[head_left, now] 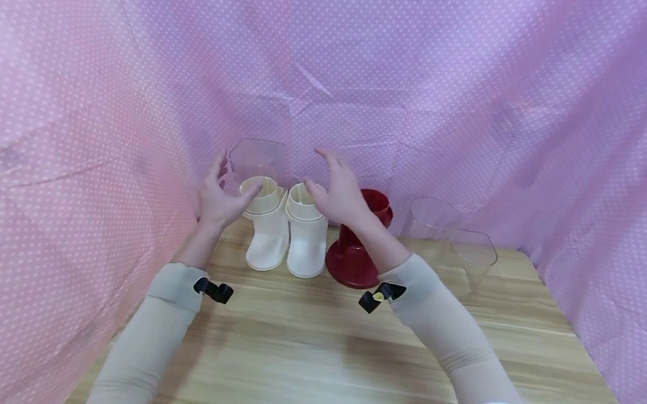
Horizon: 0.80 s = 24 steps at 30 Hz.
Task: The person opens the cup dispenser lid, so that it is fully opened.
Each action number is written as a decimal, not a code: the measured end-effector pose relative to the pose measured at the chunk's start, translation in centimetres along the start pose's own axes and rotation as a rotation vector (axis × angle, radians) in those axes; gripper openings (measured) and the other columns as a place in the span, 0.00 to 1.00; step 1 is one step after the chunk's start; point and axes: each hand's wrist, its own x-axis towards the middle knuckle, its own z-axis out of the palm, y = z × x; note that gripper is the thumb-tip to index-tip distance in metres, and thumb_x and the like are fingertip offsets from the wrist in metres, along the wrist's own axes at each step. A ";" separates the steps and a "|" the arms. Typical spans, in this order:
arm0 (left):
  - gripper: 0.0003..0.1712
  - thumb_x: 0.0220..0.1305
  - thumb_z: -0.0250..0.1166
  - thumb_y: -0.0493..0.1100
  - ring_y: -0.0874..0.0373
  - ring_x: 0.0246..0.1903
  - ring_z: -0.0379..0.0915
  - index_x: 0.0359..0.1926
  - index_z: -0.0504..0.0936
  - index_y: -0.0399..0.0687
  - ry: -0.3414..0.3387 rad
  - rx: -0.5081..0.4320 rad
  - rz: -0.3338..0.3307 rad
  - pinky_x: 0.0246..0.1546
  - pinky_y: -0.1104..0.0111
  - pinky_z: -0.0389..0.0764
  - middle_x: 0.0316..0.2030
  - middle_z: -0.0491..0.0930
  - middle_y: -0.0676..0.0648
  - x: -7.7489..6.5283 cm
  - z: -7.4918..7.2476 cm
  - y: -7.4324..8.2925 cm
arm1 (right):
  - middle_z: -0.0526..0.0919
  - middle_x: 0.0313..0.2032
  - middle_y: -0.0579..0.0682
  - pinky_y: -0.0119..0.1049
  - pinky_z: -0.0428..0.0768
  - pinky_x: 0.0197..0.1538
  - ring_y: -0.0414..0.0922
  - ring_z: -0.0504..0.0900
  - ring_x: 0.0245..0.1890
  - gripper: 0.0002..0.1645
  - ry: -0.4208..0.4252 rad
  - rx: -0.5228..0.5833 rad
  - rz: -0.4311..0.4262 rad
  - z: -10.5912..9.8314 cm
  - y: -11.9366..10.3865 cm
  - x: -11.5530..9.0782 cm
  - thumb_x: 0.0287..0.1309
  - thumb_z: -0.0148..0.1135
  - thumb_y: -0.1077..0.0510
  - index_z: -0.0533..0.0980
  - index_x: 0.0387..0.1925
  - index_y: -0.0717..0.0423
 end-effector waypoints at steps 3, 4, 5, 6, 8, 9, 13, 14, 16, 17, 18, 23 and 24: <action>0.59 0.56 0.80 0.53 0.35 0.75 0.67 0.82 0.60 0.43 -0.031 -0.012 -0.017 0.75 0.43 0.71 0.78 0.66 0.36 0.1 0.2 -0.9 | 0.67 0.78 0.59 0.56 0.67 0.80 0.57 0.66 0.79 0.43 -0.015 0.011 -0.028 1.5 -0.8 0.7 0.72 0.65 0.50 0.60 0.81 0.55; 0.59 0.57 0.80 0.53 0.34 0.75 0.66 0.83 0.59 0.42 -0.047 -0.022 -0.022 0.76 0.43 0.70 0.79 0.65 0.36 0.2 0.3 -1.1 | 0.67 0.78 0.60 0.56 0.68 0.80 0.57 0.66 0.79 0.43 -0.020 0.006 -0.036 1.9 -1.0 0.9 0.72 0.65 0.50 0.60 0.81 0.55; 0.60 0.59 0.79 0.53 0.34 0.76 0.65 0.83 0.57 0.42 -0.066 -0.032 -0.033 0.76 0.43 0.70 0.79 0.63 0.35 0.2 0.4 -1.4 | 0.67 0.77 0.60 0.56 0.68 0.80 0.57 0.66 0.79 0.43 -0.028 0.006 -0.042 2.2 -1.3 1.2 0.72 0.65 0.50 0.60 0.81 0.55; 0.60 0.60 0.79 0.52 0.34 0.77 0.64 0.84 0.55 0.41 -0.088 -0.047 -0.044 0.77 0.44 0.69 0.80 0.62 0.34 0.2 0.4 -1.6 | 0.66 0.78 0.60 0.56 0.68 0.80 0.58 0.66 0.79 0.43 -0.035 0.010 -0.042 2.6 -1.5 1.4 0.72 0.65 0.51 0.60 0.81 0.55; 0.60 0.62 0.77 0.53 0.34 0.78 0.62 0.84 0.52 0.41 -0.128 -0.072 -0.072 0.78 0.44 0.68 0.81 0.60 0.34 0.1 0.6 -1.9 | 0.66 0.78 0.61 0.56 0.69 0.79 0.58 0.66 0.79 0.43 -0.052 0.020 -0.031 3.2 -2.0 1.8 0.72 0.65 0.51 0.59 0.81 0.55; 0.60 0.63 0.77 0.53 0.35 0.78 0.62 0.85 0.51 0.41 -0.141 -0.079 -0.086 0.78 0.45 0.68 0.81 0.60 0.35 0.1 0.6 -2.1 | 0.65 0.78 0.61 0.56 0.69 0.79 0.58 0.66 0.79 0.43 -0.061 0.023 -0.028 3.5 -2.2 1.9 0.72 0.65 0.52 0.59 0.81 0.54; 0.61 0.65 0.75 0.54 0.35 0.79 0.60 0.86 0.47 0.43 -0.182 -0.098 -0.119 0.78 0.45 0.67 0.82 0.57 0.35 0.1 0.8 -2.5 | 0.63 0.79 0.61 0.55 0.70 0.79 0.58 0.66 0.79 0.45 -0.083 0.022 -0.026 4.6 -2.7 2.6 0.73 0.65 0.51 0.57 0.82 0.53; 0.61 0.66 0.75 0.54 0.34 0.79 0.59 0.86 0.46 0.44 -0.196 -0.100 -0.120 0.78 0.44 0.67 0.82 0.56 0.35 0.1 0.9 -2.5 | 0.63 0.79 0.61 0.54 0.69 0.80 0.58 0.65 0.79 0.45 -0.082 0.022 -0.028 4.8 -2.7 2.8 0.73 0.65 0.51 0.57 0.82 0.53; 0.61 0.67 0.74 0.54 0.33 0.80 0.57 0.86 0.44 0.47 -0.227 -0.107 -0.116 0.78 0.43 0.66 0.83 0.54 0.35 0.2 1.0 -2.6 | 0.62 0.80 0.61 0.55 0.69 0.80 0.59 0.64 0.80 0.45 -0.084 0.029 -0.020 5.2 -2.7 3.0 0.72 0.65 0.51 0.56 0.83 0.53; 0.60 0.68 0.73 0.54 0.32 0.80 0.56 0.87 0.43 0.49 -0.244 -0.111 -0.111 0.78 0.42 0.65 0.83 0.53 0.36 0.2 1.0 -2.6 | 0.62 0.80 0.61 0.55 0.69 0.80 0.59 0.64 0.80 0.45 -0.085 0.034 -0.013 5.4 -2.7 3.2 0.72 0.65 0.52 0.56 0.83 0.52; 0.60 0.69 0.72 0.53 0.32 0.80 0.56 0.87 0.43 0.51 -0.258 -0.115 -0.110 0.78 0.41 0.64 0.84 0.52 0.36 0.2 1.1 -2.7 | 0.62 0.80 0.61 0.55 0.69 0.80 0.59 0.64 0.80 0.45 -0.088 0.044 -0.005 5.6 -2.7 3.2 0.72 0.65 0.52 0.56 0.83 0.52; 0.56 0.71 0.70 0.52 0.36 0.81 0.56 0.87 0.44 0.55 -0.253 -0.147 -0.091 0.77 0.44 0.68 0.83 0.54 0.37 0.7 1.3 -2.8 | 0.60 0.82 0.60 0.55 0.70 0.79 0.56 0.72 0.74 0.46 -0.130 0.082 0.034 6.4 -2.7 3.6 0.73 0.63 0.52 0.54 0.84 0.51; 0.55 0.71 0.69 0.52 0.37 0.81 0.57 0.87 0.45 0.54 -0.247 -0.151 -0.083 0.75 0.45 0.70 0.83 0.55 0.37 0.8 1.3 -2.9 | 0.59 0.82 0.60 0.54 0.70 0.79 0.56 0.72 0.74 0.46 -0.141 0.090 0.032 6.7 -2.7 3.7 0.74 0.63 0.52 0.53 0.84 0.51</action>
